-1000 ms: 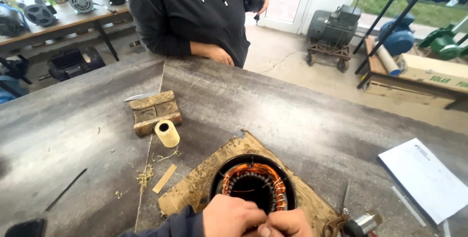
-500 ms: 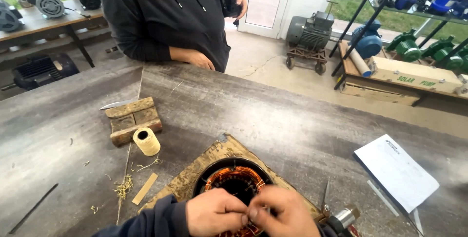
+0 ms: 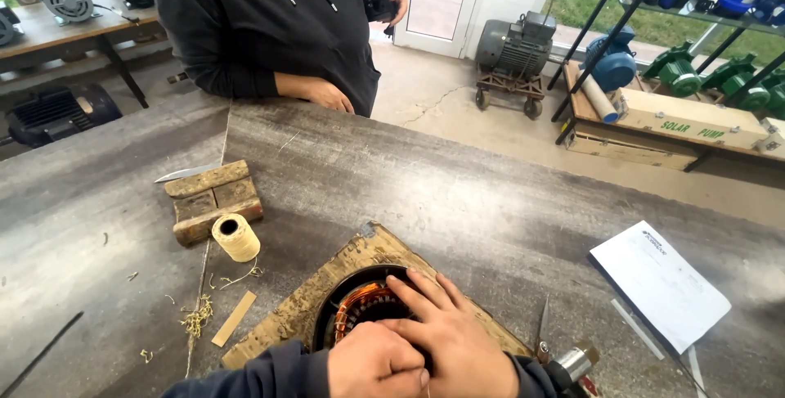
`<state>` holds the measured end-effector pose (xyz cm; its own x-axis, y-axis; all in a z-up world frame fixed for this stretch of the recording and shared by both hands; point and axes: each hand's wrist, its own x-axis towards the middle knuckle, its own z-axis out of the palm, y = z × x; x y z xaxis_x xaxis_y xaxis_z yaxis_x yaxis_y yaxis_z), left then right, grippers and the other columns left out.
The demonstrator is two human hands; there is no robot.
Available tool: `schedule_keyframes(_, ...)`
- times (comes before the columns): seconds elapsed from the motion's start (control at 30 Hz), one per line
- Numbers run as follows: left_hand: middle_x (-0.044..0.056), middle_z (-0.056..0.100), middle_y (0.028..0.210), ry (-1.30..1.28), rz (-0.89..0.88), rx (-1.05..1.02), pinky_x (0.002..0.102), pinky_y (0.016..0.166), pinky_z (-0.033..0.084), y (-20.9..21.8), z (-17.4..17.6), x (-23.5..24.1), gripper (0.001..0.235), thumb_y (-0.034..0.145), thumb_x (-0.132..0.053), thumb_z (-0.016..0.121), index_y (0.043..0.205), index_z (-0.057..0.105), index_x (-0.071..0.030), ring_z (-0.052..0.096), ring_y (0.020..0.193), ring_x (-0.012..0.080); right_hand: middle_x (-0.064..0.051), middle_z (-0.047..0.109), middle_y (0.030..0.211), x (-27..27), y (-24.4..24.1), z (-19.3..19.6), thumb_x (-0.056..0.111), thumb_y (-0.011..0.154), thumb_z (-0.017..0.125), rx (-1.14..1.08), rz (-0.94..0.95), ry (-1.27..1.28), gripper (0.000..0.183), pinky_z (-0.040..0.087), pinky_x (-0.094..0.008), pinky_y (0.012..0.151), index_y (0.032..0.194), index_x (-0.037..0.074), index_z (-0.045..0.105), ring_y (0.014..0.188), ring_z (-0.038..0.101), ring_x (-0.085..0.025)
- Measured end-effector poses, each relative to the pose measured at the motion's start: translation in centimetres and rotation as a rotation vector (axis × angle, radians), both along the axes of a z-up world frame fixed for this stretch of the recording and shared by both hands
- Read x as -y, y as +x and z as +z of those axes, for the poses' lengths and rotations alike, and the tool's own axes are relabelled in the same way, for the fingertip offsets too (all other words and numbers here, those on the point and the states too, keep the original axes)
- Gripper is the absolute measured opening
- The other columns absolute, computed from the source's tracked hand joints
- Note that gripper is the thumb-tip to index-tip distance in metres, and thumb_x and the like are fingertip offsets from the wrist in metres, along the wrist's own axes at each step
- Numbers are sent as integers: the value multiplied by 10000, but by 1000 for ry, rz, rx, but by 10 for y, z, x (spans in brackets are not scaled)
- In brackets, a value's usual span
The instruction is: Winding and tying copper coils in an electric motor stator.
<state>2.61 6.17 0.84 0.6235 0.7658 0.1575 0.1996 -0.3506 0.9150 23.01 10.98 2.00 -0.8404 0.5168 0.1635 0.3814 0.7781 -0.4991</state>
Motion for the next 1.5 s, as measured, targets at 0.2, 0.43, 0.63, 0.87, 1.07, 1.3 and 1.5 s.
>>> schedule_keyframes(0.2, 82, 634, 686, 330, 5, -53, 397, 634, 517, -1, -32, 0, 276, 908, -196, 697, 680, 586, -90, 676, 725, 284, -187, 440, 1586, 6, -2, -16, 408, 754, 703, 0, -64, 87, 489, 117, -646, 1181, 1177, 179, 793, 1511, 288, -428)
schedule_keyframes(0.43, 47, 646, 706, 379, -7, -49, 377, 624, 522, 0, -30, 1, 187, 880, -181, 701, 724, 612, -131, 692, 706, 245, 28, 773, 1252, 24, -1, -63, 335, 819, 649, -134, -213, 224, 290, 199, -616, 1172, 967, 190, 851, 1314, 587, -238)
schedule_keyframes(0.63, 36, 616, 735, 441, -81, 21, 364, 657, 517, 0, -25, -2, 126, 874, -198, 657, 786, 614, -117, 670, 734, 247, 49, 756, 789, 19, 11, -98, 304, 663, 666, -368, -178, 300, 205, 419, -491, 1059, 674, 114, 744, 904, 744, -119)
schedule_keyframes(0.87, 57, 605, 870, 585, -216, -117, 354, 707, 531, -10, -102, -20, 94, 930, -178, 586, 905, 581, -88, 679, 827, 240, 83, 690, 727, 12, 19, -132, 237, 597, 629, -540, -22, 475, 86, 466, -422, 1023, 601, 153, 613, 838, 749, -82)
schedule_keyframes(1.07, 40, 656, 931, 524, -163, -18, 355, 762, 566, -2, -195, -29, 72, 975, -160, 583, 976, 613, -94, 710, 907, 246, 96, 724, 677, 10, 23, -148, 207, 691, 730, -460, -271, 206, 138, 496, -379, 987, 591, 151, 652, 684, 715, -29)
schedule_keyframes(1.3, 43, 626, 954, 547, -198, -46, 369, 770, 546, -4, -154, -29, 114, 979, -196, 555, 1020, 604, -101, 674, 894, 266, 55, 735, 891, 5, 22, -117, 240, 774, 673, -217, -3, 508, 110, 441, -374, 997, 794, 160, 746, 976, 689, -100)
schedule_keyframes(1.5, 48, 598, 912, 525, -226, -165, 365, 775, 514, -7, -133, -24, 202, 967, -288, 546, 931, 546, -89, 656, 859, 259, 61, 727, 849, 11, 19, -122, 254, 830, 706, -201, -100, 486, 133, 456, -393, 987, 827, 152, 791, 946, 691, -103)
